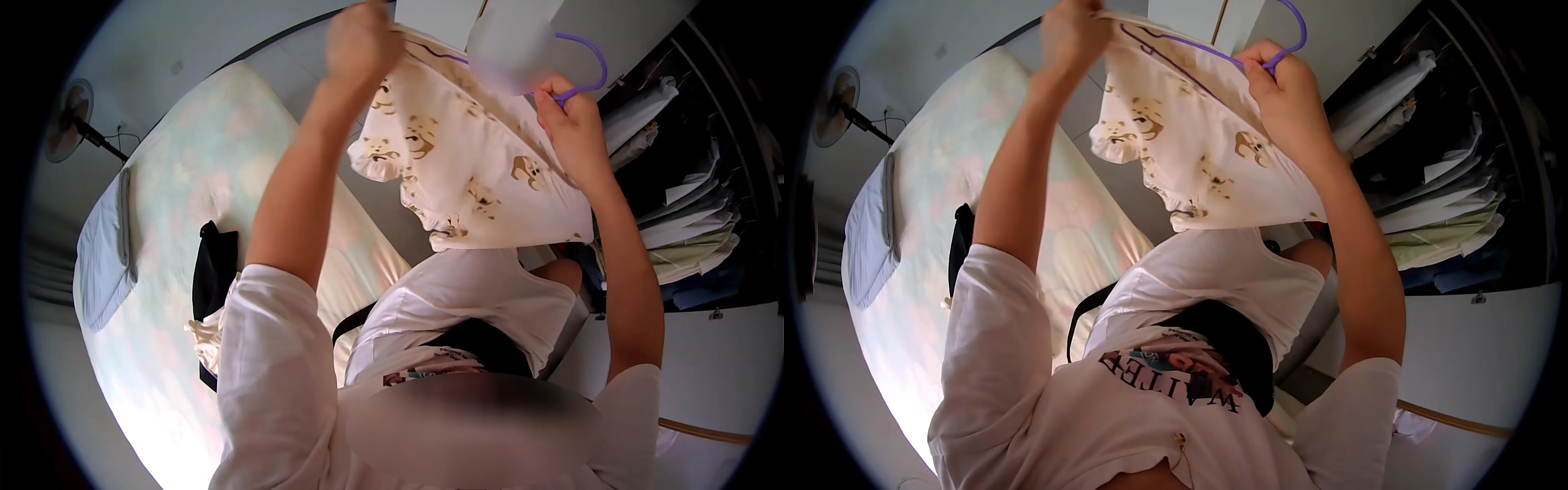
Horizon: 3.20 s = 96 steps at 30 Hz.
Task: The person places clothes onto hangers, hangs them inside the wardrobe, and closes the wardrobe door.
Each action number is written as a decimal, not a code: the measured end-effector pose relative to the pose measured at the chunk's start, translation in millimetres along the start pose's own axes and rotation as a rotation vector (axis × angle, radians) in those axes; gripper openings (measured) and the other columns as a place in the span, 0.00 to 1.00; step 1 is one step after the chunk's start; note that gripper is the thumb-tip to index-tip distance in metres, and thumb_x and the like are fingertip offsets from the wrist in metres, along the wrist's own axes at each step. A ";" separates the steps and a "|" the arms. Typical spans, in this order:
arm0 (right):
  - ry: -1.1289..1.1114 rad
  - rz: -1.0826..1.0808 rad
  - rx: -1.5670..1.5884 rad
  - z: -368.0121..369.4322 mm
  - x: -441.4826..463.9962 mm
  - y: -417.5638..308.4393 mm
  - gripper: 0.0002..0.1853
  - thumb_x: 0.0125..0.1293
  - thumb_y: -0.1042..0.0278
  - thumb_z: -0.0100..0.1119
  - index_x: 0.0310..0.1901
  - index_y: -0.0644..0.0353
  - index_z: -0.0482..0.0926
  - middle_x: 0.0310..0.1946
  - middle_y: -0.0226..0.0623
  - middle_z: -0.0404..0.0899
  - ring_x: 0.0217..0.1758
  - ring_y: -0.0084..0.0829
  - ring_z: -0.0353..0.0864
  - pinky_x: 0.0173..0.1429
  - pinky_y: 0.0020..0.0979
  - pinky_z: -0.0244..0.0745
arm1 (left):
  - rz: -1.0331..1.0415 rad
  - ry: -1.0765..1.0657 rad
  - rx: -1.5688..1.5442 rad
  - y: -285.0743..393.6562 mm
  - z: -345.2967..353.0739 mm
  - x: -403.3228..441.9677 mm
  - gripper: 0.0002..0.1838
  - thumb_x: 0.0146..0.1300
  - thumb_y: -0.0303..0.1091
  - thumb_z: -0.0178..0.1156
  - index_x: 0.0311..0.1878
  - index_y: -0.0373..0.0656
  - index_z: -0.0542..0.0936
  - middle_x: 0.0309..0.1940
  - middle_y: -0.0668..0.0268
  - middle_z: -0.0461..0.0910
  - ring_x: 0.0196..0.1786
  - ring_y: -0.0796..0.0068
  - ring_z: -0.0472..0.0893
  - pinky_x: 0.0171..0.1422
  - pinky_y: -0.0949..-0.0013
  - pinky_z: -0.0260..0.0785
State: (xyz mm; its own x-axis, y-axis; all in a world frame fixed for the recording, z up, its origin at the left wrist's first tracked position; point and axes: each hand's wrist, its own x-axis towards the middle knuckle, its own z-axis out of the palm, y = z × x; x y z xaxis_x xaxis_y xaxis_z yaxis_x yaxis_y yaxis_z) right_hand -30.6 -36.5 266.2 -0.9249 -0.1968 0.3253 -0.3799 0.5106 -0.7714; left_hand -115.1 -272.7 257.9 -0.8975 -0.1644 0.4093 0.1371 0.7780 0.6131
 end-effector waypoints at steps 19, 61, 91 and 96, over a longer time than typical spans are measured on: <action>-0.024 0.090 0.567 -0.7 14.8 -19.7 0.10 0.66 0.70 0.43 0.43 0.63 0.72 0.24 0.27 0.67 0.20 0.13 0.57 0.23 0.15 0.55 | 0.962 -0.186 -0.403 64.6 62.0 -147.7 0.06 0.54 0.33 0.59 0.30 0.40 0.75 0.27 0.62 0.75 0.31 0.62 0.73 0.43 0.66 0.61; -0.338 0.077 -0.053 -86.9 18.9 6.0 0.13 0.68 0.65 0.44 0.50 0.62 0.69 0.22 0.25 0.67 0.16 0.08 0.51 0.18 0.13 0.45 | -1.091 0.008 0.634 -190.4 -116.7 -362.9 0.47 0.39 0.57 0.67 0.56 0.35 0.59 0.53 0.50 0.61 0.59 0.49 0.61 0.56 0.48 0.59; -0.062 0.447 0.165 -58.7 -9.7 -12.0 0.08 0.64 0.72 0.46 0.42 0.60 0.74 0.23 0.26 0.70 0.17 0.09 0.51 0.20 0.13 0.44 | -0.134 -0.258 -0.995 -99.7 -161.9 49.6 0.14 0.67 0.37 0.46 0.45 0.37 0.74 0.34 0.67 0.77 0.29 0.85 0.75 0.28 0.83 0.68; -0.019 0.486 0.233 -60.3 -18.1 -15.9 0.07 0.63 0.71 0.48 0.40 0.60 0.74 0.24 0.25 0.70 0.19 0.08 0.53 0.21 0.14 0.44 | -0.106 -0.326 -1.137 -97.6 -156.9 47.9 0.15 0.68 0.37 0.43 0.49 0.37 0.72 0.42 0.63 0.76 0.42 0.77 0.77 0.41 0.76 0.73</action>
State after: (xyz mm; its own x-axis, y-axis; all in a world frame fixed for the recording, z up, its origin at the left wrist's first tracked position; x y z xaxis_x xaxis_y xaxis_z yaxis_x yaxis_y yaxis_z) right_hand -7.0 9.4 305.5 -0.9942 0.0000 -0.1079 0.1011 0.3476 -0.9322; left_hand -105.7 -451.6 323.7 -0.9686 0.0945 0.2300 0.2017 -0.2425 0.9490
